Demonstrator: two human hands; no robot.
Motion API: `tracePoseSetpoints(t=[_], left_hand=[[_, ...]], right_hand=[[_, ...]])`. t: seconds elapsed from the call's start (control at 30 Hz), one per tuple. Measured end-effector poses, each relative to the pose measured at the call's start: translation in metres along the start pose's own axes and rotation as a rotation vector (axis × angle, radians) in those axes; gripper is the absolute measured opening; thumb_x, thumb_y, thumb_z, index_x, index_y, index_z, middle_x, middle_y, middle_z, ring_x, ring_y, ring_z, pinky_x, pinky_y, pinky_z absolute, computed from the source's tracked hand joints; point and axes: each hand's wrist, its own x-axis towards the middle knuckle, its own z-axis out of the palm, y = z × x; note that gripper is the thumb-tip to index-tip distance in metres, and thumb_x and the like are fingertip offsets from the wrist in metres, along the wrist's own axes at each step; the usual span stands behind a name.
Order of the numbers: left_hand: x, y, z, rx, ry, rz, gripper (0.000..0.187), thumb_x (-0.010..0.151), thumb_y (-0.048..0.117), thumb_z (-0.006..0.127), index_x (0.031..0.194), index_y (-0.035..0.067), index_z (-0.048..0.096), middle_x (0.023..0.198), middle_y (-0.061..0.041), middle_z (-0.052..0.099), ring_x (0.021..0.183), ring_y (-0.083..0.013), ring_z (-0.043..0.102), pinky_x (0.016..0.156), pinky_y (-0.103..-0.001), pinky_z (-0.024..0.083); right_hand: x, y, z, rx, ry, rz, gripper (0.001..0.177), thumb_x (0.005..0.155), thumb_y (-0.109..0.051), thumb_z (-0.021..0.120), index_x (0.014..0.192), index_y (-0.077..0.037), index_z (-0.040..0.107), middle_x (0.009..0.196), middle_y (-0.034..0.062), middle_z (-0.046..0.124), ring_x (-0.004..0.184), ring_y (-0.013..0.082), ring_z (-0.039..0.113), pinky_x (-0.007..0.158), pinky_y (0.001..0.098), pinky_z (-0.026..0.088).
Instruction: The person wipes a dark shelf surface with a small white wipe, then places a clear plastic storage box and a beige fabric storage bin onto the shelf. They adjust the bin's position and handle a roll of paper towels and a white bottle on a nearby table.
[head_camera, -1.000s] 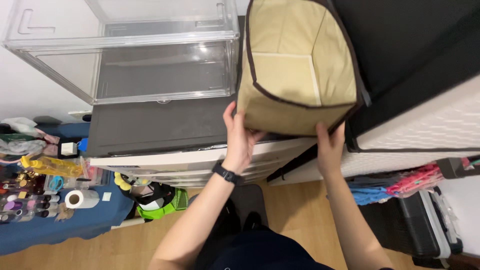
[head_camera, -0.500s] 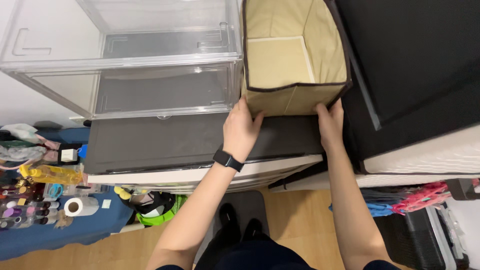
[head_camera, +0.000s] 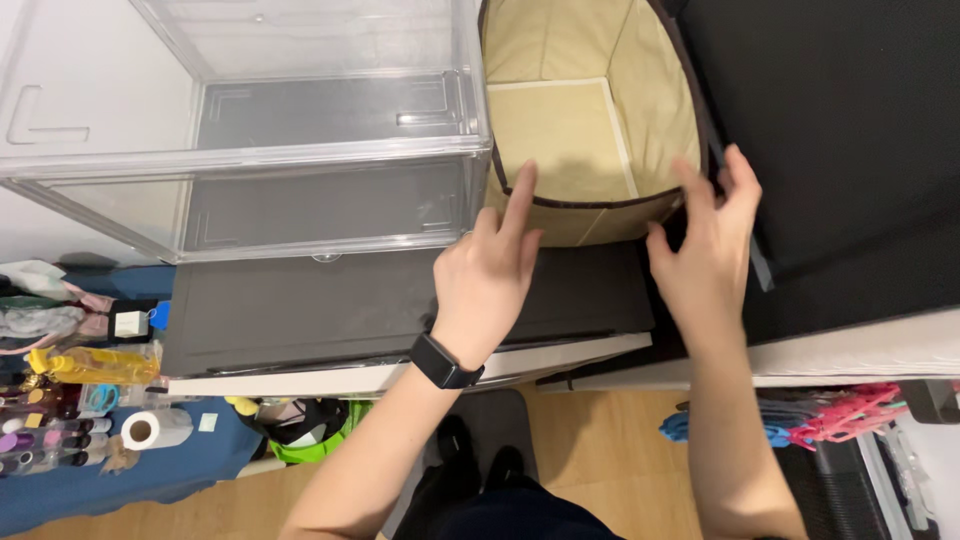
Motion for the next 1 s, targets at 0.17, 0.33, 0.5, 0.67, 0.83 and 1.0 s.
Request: tracePoseSetpoints(t=[0.17,0.33,0.5,0.67,0.83,1.0], left_hand=[[0.018,-0.004,0.009,0.033,-0.041,-0.008,0.027,0.096,0.013,0.069,0.122,0.009,0.061,0.082,-0.011,0.065,0.064,-0.0303,0.069,0.050,-0.041,0.052],[0.022,-0.020,0.039,0.076,-0.088,-0.032,0.033,0.086,0.000,0.063,0.118,0.004,0.055,0.085,-0.013,0.066,0.069,-0.0330,0.071,0.054,-0.040,0.056],[0.029,-0.018,0.065,0.018,-0.049,-0.073,0.041,0.089,0.003,0.064,0.127,-0.001,0.048,0.094,-0.017,0.064,0.075,-0.0335,0.072,0.059,-0.038,0.058],[0.035,-0.013,0.075,-0.095,-0.011,-0.127,0.062,0.092,0.012,0.067,0.143,-0.005,0.036,0.108,-0.023,0.059,0.087,-0.0375,0.070,0.065,-0.039,0.058],[0.042,-0.010,0.081,-0.155,-0.020,-0.146,0.068,0.089,0.013,0.071,0.144,-0.004,0.034,0.118,-0.026,0.057,0.086,-0.0404,0.068,0.069,-0.043,0.057],[0.046,-0.001,0.078,-0.167,-0.067,-0.141,0.071,0.089,0.014,0.072,0.147,-0.003,0.033,0.115,-0.023,0.058,0.092,-0.0396,0.067,0.074,-0.045,0.056]], right_hand=[[0.021,0.007,0.008,0.037,-0.158,0.181,0.025,0.087,0.000,0.079,0.109,-0.002,0.067,0.151,0.0172,0.048,0.117,0.0362,0.064,0.092,0.0419,0.054],[0.023,0.015,0.019,0.015,-0.167,0.227,0.026,0.088,-0.003,0.080,0.109,-0.004,0.066,0.150,0.0143,0.048,0.116,0.0350,0.064,0.091,0.0425,0.054],[0.032,0.020,0.039,0.040,-0.109,0.143,0.042,0.078,0.002,0.084,0.112,-0.004,0.061,0.151,0.0186,0.042,0.125,0.0406,0.058,0.095,0.0443,0.053],[0.043,0.030,0.064,0.071,-0.032,0.108,0.040,0.081,0.005,0.083,0.112,-0.002,0.057,0.155,0.0191,0.043,0.126,0.0396,0.060,0.096,0.0427,0.055],[0.054,0.047,0.082,0.042,0.010,0.095,0.039,0.084,0.004,0.084,0.112,-0.001,0.057,0.158,0.0210,0.042,0.125,0.0371,0.062,0.096,0.0411,0.055],[0.057,0.058,0.086,0.055,0.015,0.124,0.040,0.085,0.004,0.085,0.114,-0.002,0.058,0.160,0.0212,0.040,0.126,0.0368,0.062,0.097,0.0412,0.055]])
